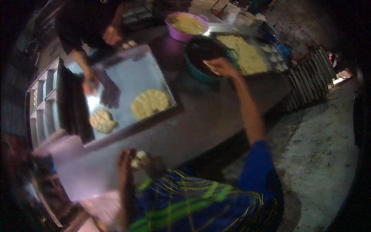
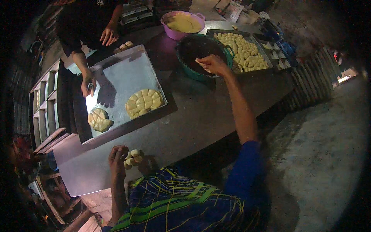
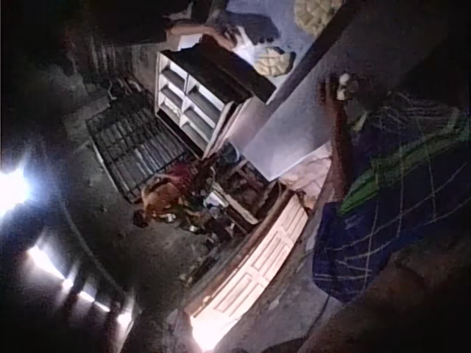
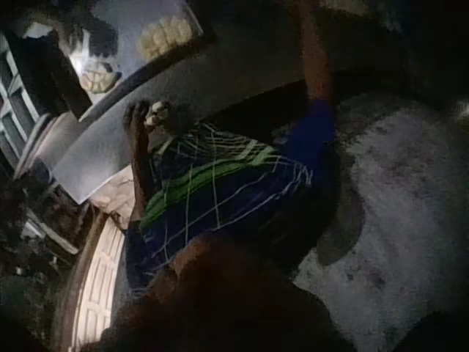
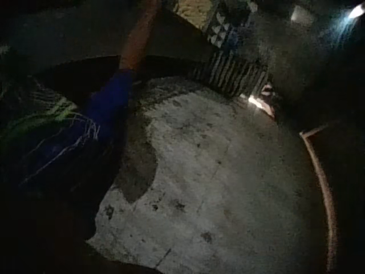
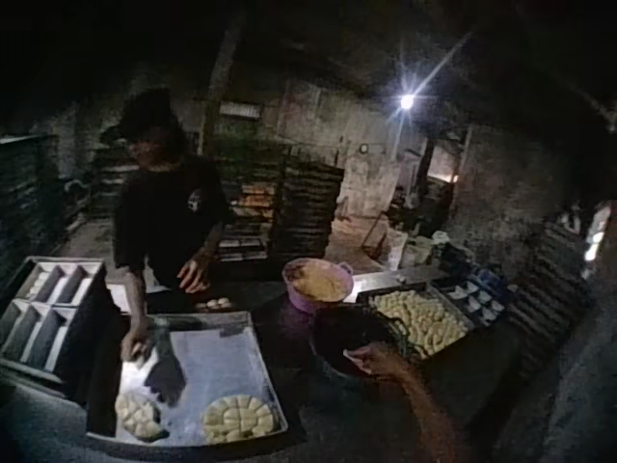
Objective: The person flattens small pieces of dough by hand, adds a dark filling from a bowl, and pinches the dough to seal it before placing the shaped items onto a metal tray.
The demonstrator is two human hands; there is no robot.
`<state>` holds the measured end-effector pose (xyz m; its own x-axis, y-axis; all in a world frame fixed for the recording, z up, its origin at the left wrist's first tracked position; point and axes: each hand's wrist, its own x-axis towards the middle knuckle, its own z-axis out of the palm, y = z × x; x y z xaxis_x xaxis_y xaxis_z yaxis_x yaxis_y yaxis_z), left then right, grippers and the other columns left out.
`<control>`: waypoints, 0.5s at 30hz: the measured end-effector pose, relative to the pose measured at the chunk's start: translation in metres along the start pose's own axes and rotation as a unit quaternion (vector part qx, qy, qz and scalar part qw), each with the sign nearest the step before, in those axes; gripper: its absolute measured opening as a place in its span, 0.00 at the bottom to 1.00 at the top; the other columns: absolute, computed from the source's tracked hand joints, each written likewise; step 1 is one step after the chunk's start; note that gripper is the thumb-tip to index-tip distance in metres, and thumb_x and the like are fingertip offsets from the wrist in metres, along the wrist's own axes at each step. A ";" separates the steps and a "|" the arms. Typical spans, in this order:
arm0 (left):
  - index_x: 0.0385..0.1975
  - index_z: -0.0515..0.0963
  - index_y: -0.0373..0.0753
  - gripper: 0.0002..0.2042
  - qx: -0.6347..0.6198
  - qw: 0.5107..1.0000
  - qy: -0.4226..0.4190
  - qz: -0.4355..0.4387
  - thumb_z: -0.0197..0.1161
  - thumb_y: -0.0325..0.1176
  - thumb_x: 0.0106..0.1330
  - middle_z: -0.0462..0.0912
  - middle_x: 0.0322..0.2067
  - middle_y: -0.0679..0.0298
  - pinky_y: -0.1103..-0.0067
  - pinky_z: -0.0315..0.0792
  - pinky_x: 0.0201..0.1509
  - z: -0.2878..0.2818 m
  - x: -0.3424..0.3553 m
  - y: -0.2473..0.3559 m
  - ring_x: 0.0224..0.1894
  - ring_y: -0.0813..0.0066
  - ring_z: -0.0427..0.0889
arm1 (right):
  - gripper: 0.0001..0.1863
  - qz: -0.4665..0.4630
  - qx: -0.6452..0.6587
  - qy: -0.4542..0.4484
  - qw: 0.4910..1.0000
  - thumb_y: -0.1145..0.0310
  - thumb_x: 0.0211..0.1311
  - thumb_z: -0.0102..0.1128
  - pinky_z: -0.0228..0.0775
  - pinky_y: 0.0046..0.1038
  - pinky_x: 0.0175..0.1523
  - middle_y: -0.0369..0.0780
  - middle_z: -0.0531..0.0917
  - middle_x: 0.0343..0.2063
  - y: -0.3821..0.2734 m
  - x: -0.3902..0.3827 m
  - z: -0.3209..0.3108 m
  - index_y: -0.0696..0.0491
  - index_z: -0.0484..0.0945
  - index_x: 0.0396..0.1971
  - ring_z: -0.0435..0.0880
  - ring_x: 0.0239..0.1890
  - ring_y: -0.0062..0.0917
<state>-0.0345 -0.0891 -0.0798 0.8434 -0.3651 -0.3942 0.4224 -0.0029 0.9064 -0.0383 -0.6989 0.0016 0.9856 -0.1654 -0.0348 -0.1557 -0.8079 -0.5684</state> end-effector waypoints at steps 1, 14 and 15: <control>0.40 0.78 0.37 0.10 0.006 1.000 0.018 0.017 0.61 0.38 0.70 0.82 0.40 0.61 0.75 0.74 0.53 -0.005 -0.003 -0.001 0.45 0.72 0.81 | 0.19 0.004 -0.056 -0.048 0.997 0.75 0.62 0.62 0.73 0.24 0.36 0.39 0.88 0.32 0.002 0.015 0.002 0.49 0.82 0.53 0.83 0.33 0.15; 0.43 0.78 0.38 0.09 -0.065 0.994 0.090 0.000 0.60 0.36 0.70 0.83 0.40 0.61 0.75 0.74 0.52 -0.016 -0.021 -0.005 0.45 0.72 0.82 | 0.22 0.085 -0.019 -0.195 0.977 0.83 0.49 0.62 0.76 0.28 0.40 0.39 0.89 0.38 -0.003 0.057 0.004 0.51 0.87 0.47 0.84 0.37 0.21; 0.43 0.78 0.38 0.09 -0.071 0.993 0.092 -0.002 0.60 0.36 0.70 0.83 0.40 0.61 0.75 0.74 0.52 -0.019 -0.020 -0.007 0.45 0.72 0.81 | 0.22 0.105 -0.010 -0.201 0.974 0.83 0.50 0.62 0.76 0.28 0.40 0.39 0.89 0.38 -0.013 0.056 0.001 0.52 0.86 0.47 0.84 0.37 0.21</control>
<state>-0.0480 -0.0638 -0.0810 0.8823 -0.1889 -0.4311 0.4578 0.1322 0.8792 0.0188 -0.6974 0.0058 0.8778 -0.0969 -0.4692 -0.3538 -0.7916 -0.4982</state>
